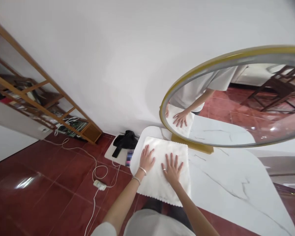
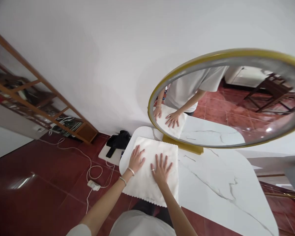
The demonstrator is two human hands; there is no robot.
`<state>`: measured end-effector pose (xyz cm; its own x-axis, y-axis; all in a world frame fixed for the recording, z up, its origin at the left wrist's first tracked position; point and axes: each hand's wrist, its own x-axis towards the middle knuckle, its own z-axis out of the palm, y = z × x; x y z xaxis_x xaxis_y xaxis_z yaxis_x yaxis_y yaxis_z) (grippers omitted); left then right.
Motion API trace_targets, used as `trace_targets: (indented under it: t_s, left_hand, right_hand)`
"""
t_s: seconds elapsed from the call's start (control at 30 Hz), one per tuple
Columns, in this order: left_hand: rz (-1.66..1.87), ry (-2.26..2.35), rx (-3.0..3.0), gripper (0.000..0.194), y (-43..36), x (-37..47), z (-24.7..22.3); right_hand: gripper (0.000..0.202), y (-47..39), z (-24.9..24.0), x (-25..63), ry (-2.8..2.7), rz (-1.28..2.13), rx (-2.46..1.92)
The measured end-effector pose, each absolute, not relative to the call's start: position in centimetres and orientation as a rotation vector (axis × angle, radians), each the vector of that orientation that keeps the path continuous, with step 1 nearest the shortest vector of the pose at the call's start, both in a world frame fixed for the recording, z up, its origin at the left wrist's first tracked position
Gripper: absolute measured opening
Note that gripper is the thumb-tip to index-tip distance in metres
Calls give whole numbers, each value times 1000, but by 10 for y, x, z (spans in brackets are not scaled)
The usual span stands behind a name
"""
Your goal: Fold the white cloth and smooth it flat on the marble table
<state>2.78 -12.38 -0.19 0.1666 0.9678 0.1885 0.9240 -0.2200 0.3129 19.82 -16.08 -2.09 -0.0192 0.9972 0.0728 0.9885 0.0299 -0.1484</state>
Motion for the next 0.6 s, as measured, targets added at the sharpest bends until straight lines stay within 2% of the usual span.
trace_targets:
  t_s: [0.13,0.27,0.37,0.6]
  left_hand:
    - [537,1980,2162,36,-112,56,-5]
    - [534,1930,2165,47,-91,56,-3]
    - [532,1933,2189,53,-74,47,0]
    - [476,1974,2219,54,-17,38,2]
  right_hand:
    - [61,-162,-25,204,-2109,55,-2022]
    - [69,-145,-24,203,-2002,87,-2040]
    - [66,-122,-23,199,-2009,25,-1974]
    - [69,-56,-26,191,-2163,-93,-1692]
